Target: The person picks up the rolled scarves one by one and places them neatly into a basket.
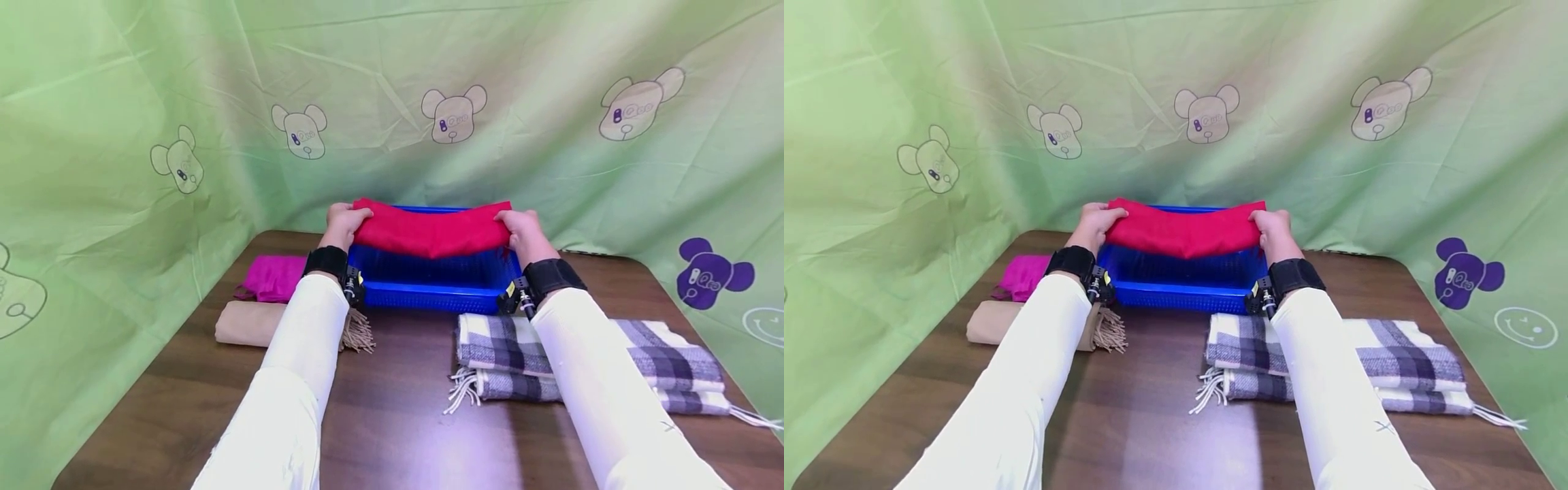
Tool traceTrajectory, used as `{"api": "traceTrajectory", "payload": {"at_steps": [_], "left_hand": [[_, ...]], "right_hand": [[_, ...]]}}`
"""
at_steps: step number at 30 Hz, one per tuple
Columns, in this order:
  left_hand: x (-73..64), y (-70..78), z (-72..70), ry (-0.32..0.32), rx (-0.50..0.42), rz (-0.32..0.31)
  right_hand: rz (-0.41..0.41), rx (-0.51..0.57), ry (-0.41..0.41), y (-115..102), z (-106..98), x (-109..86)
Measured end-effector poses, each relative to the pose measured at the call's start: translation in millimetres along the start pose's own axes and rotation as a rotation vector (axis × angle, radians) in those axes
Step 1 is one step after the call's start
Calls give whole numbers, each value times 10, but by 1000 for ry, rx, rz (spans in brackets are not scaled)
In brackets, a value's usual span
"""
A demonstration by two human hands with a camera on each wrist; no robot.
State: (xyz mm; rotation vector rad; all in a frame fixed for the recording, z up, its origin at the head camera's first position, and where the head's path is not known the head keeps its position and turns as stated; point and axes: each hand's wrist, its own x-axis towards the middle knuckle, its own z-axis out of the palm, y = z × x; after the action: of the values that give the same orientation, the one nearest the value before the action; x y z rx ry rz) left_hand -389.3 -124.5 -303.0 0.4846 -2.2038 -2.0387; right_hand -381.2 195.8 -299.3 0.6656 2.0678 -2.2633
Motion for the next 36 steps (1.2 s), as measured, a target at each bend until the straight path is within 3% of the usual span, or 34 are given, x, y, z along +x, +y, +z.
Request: {"api": "traceTrajectory", "payload": {"at_steps": [10,13,17,21,36], "left_hand": [[11,35,64,20,34,-10],[24,40,61,39,23,-11],[17,71,5,50,-140,-35],[13,115,-50,29,-288,-60],[-65,148,-38,-36,-277,-109]], "right_hand": [[-24,-46,36,6,-19,17],[-67,-48,59,-1,-34,32],[-96,-96,83,-51,-82,44],[-54,-124,51,-127,-136,31],[-27,-124,-14,-153,-189,-96]]}}
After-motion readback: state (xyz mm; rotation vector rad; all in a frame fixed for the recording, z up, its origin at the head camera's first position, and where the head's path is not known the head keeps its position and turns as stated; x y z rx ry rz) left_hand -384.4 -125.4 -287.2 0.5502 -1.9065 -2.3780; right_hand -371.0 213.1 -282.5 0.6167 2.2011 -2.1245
